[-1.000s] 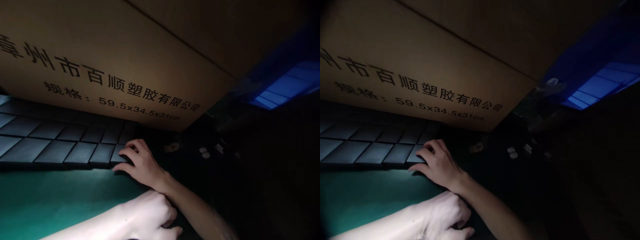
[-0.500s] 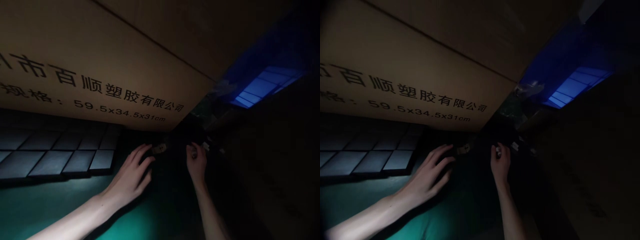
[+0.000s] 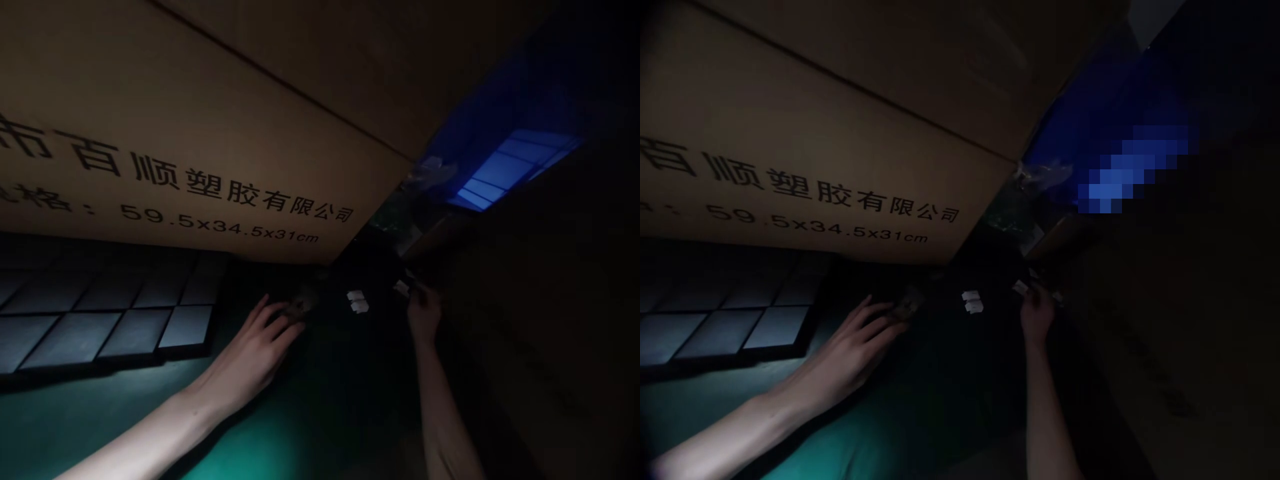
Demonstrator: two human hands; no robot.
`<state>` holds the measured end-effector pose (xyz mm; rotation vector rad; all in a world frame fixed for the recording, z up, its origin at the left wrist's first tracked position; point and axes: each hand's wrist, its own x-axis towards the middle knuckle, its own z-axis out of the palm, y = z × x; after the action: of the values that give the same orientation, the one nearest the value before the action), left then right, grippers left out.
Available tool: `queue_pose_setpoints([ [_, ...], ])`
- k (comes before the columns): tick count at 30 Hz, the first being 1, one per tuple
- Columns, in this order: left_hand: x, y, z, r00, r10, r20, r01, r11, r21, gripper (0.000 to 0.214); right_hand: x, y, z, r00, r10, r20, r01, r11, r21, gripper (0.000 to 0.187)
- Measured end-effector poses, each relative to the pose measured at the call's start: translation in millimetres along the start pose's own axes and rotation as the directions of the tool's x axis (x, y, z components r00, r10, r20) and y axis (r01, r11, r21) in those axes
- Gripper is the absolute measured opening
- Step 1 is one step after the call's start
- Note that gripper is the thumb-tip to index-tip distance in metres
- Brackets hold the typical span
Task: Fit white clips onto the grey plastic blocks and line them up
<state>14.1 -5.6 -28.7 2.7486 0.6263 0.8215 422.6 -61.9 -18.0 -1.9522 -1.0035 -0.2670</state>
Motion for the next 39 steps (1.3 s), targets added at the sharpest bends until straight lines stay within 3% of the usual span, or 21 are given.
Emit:
queue_pose_setpoints([
  [3, -2, 2, -3.3, 1.000, 0.004, 0.009, -0.004, 1.000, -0.013, 0.051, 30, 18, -3, 0.995, 0.068, 0.071, -0.068, 0.998, -0.004, 0.051],
  [5, -5, 2, -4.4, 0.999, -0.009, 0.035, 0.010, 1.000, -0.018, 0.051, 30, 20, -2, 0.982, 0.104, 0.158, -0.106, 0.994, 0.003, 0.052],
  [9, -7, 1, -3.9, 0.998, -0.028, 0.048, 0.028, 1.000, 0.006, 0.039, -9, 0, 2, 0.946, 0.109, 0.306, -0.132, 0.990, 0.053, 0.062],
  [13, -5, -2, -4.4, 0.998, -0.055, 0.023, 0.054, 0.997, 0.047, 0.029, -51, -29, 3, 0.881, 0.105, 0.461, -0.240, 0.939, 0.245, 0.069],
  [17, -1, -4, -7.0, 0.997, -0.082, -0.003, 0.082, 0.996, 0.031, 0.020, -64, -43, 4, 0.848, 0.131, 0.514, -0.359, 0.856, 0.373, 0.069],
  [21, -2, -7, -7.2, 0.995, -0.099, -0.020, 0.099, 0.995, -0.014, 0.020, -60, -34, 6, 0.869, 0.145, 0.473, -0.330, 0.882, 0.336, 0.061],
  [26, -2, -8, -6.9, 0.994, -0.110, -0.021, 0.108, 0.992, -0.066, 0.024, -41, -3, 11, 0.914, 0.123, 0.387, -0.211, 0.958, 0.192, 0.053],
  [31, -1, -7, -8.2, 0.994, -0.109, -0.015, 0.107, 0.989, -0.105, 0.025, 4, 53, -2, 0.991, 0.113, 0.069, -0.108, 0.992, -0.066, 0.062],
  [35, -3, -8, -6.1, 0.994, -0.108, -0.007, 0.106, 0.984, -0.143, 0.025, 36, 97, -20, 0.994, 0.087, -0.064, -0.102, 0.957, -0.272, 0.068],
  [39, -4, -9, -4.7, 0.993, -0.120, 0.002, 0.119, 0.981, -0.155, 0.026, 54, 121, -15, 0.986, 0.114, -0.118, -0.151, 0.913, -0.380, 0.070],
])
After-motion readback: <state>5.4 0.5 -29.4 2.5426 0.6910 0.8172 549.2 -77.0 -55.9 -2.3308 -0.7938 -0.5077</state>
